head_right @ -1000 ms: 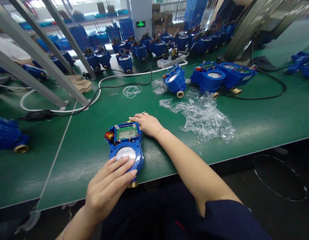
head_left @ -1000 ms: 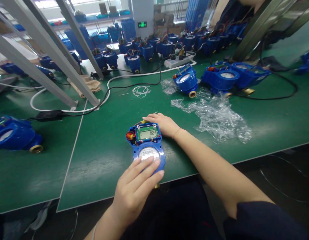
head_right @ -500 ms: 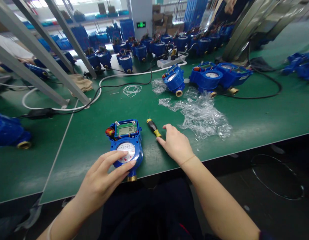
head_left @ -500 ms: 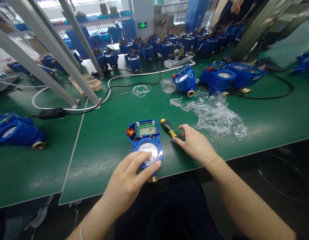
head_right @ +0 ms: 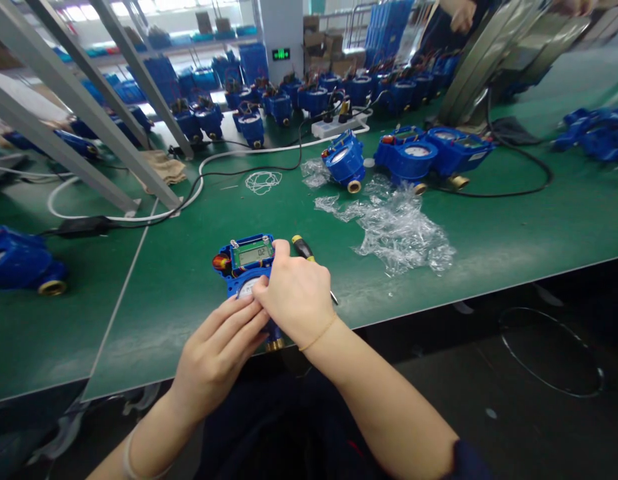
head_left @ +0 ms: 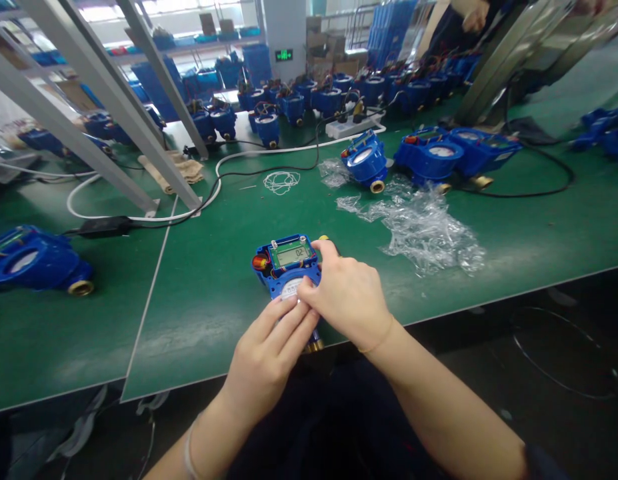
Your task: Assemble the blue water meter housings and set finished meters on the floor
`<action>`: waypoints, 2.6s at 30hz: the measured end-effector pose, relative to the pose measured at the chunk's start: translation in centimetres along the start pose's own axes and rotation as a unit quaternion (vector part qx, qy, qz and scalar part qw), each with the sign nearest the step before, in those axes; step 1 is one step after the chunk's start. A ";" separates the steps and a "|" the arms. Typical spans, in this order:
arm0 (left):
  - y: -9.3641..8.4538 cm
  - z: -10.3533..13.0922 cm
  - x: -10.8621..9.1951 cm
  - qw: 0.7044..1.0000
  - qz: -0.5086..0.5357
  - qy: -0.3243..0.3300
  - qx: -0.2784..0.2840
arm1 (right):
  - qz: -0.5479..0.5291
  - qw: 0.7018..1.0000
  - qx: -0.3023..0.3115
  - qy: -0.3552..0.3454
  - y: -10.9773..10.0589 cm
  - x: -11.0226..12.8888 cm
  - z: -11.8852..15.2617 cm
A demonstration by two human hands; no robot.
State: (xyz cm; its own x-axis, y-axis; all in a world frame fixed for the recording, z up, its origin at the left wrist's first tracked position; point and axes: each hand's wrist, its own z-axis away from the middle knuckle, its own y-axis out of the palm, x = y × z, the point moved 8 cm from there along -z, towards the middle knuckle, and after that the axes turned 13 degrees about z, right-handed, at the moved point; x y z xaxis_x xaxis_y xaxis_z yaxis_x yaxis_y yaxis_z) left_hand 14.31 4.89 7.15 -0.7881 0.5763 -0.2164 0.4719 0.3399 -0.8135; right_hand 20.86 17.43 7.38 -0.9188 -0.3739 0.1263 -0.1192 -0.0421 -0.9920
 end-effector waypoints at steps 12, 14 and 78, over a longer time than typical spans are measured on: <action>0.4 0.4 0.5 0.999 0.004 -0.020 0.032 | -0.051 0.987 -0.049 -0.142 3.0 -6.0 -2.9; 0.5 0.5 0.6 0.999 -0.002 -0.026 0.034 | 0.048 0.972 -0.055 -0.222 5.0 -6.1 -3.6; -1.7 -8.3 7.1 0.900 0.016 -0.224 0.373 | -0.443 0.894 0.009 -0.061 8.1 -7.8 11.9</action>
State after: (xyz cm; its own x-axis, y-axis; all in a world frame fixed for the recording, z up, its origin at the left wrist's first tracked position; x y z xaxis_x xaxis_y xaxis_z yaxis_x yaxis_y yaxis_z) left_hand 11.18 14.55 11.48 -0.9378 0.1629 -0.3066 0.2322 -0.3620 -0.9028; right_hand 31.51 8.99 -1.70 -0.4179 -0.2846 0.8628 -0.7732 -0.3872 -0.5022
